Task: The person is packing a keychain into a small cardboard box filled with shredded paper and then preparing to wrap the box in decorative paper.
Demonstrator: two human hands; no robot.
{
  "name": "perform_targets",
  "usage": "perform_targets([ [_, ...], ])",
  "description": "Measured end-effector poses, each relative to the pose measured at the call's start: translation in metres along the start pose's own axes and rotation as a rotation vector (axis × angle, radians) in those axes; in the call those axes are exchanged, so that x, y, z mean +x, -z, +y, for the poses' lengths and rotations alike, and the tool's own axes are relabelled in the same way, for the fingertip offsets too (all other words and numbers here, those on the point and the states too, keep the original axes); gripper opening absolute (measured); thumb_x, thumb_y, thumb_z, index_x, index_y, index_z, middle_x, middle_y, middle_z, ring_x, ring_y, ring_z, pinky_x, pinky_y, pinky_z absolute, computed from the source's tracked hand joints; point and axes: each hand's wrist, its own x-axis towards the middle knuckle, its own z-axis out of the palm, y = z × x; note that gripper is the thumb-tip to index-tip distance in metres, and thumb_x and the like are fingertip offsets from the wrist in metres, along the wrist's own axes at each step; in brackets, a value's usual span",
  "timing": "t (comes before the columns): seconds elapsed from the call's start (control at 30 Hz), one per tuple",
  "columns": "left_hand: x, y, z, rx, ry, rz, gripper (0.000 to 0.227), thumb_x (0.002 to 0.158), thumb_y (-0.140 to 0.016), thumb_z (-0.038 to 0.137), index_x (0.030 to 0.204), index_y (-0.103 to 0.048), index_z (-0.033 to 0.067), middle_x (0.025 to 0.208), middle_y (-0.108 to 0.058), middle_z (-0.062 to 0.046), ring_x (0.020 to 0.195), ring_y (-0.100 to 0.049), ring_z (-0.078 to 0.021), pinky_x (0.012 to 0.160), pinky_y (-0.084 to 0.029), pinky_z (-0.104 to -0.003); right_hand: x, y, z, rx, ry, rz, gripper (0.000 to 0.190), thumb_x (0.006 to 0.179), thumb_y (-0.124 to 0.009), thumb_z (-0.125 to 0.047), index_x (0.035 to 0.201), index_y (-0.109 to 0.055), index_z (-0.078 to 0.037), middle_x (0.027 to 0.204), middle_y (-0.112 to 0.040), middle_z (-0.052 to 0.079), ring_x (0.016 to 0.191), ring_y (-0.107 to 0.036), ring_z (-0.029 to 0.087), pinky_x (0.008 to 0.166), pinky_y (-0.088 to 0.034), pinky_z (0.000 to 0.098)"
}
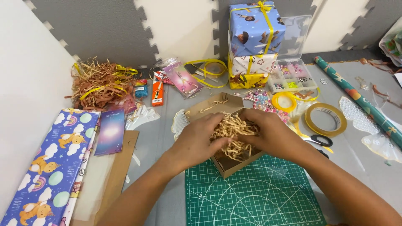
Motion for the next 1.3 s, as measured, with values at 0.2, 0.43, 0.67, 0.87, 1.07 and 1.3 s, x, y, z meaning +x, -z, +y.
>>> perform_targets([
  [0.2, 0.001, 0.003, -0.034, -0.018, 0.054, 0.01, 0.04, 0.097, -0.082, 0.019, 0.133, -0.076, 0.0022, 0.112, -0.08, -0.022, 0.108, -0.079, -0.0491, 0.091, -0.063, -0.055, 0.002, 0.016, 0.039, 0.175, -0.042, 0.053, 0.04, 0.086, -0.092, 0.001, 0.123, -0.081, -0.007, 0.115, -0.089, 0.021, 0.122, -0.085, 0.048, 0.105, -0.068, 0.0583],
  [0.43, -0.004, 0.027, -0.015, -0.158, 0.102, 0.167, 0.053, 0.088, -0.081, -0.002, 0.14, -0.076, 0.0027, 0.117, -0.079, -0.023, 0.111, -0.08, -0.0468, 0.093, -0.066, -0.051, -0.006, 0.034, 0.036, 0.193, -0.106, 0.187, 0.037, 0.088, -0.085, 0.003, 0.124, -0.08, -0.003, 0.111, -0.087, 0.027, 0.113, -0.086, 0.05, 0.1, -0.069, 0.0592],
  [0.67, 0.001, -0.006, -0.047, -0.698, 0.194, 0.23, 0.044, 0.092, -0.087, -0.004, 0.135, -0.081, -0.0017, 0.112, -0.08, -0.011, 0.102, -0.075, -0.0174, 0.093, -0.069, -0.032, -0.006, 0.031, 0.007, 0.161, -0.104, 0.107, 0.048, 0.089, -0.082, 0.002, 0.137, -0.076, -0.003, 0.118, -0.087, 0.031, 0.121, -0.082, 0.057, 0.104, -0.065, 0.0672],
  [0.87, 0.006, -0.012, -0.031, -0.742, 0.237, 0.212, 0.037, 0.096, -0.094, 0.009, 0.127, -0.08, -0.0053, 0.103, -0.073, -0.008, 0.087, -0.074, -0.0098, 0.073, -0.069, -0.024, -0.011, 0.02, -0.003, 0.035, 0.087, -0.117, 0.077, 0.082, -0.087, -0.01, 0.155, -0.068, -0.004, 0.16, -0.069, 0.027, 0.137, -0.069, 0.063, 0.118, -0.052, 0.0755],
  [1.07, 0.014, -0.033, -0.042, -0.69, 0.218, 0.284, 0.038, 0.098, -0.096, 0.017, 0.124, -0.08, -0.0054, 0.094, -0.068, -0.009, 0.071, -0.065, -0.0074, 0.057, -0.061, -0.022, -0.009, -0.01, 0.011, -0.159, 0.162, -0.227, 0.092, 0.081, -0.104, -0.057, 0.143, -0.062, -0.005, 0.128, -0.087, 0.027, 0.127, -0.08, 0.052, 0.13, -0.04, 0.067],
  [1.3, 0.0, -0.01, -0.024, -0.651, 0.275, 0.063, 0.02, 0.102, -0.088, 0.015, 0.113, -0.079, 0.0015, 0.089, -0.072, -0.006, 0.065, -0.073, -0.0118, 0.057, -0.06, -0.026, -0.04, -0.035, 0.015, -0.485, 0.274, -0.341, 0.023, 0.102, -0.081, -0.044, 0.107, -0.079, -0.022, 0.094, -0.087, 0.006, 0.117, -0.077, 0.035, 0.103, -0.057, 0.0533],
])
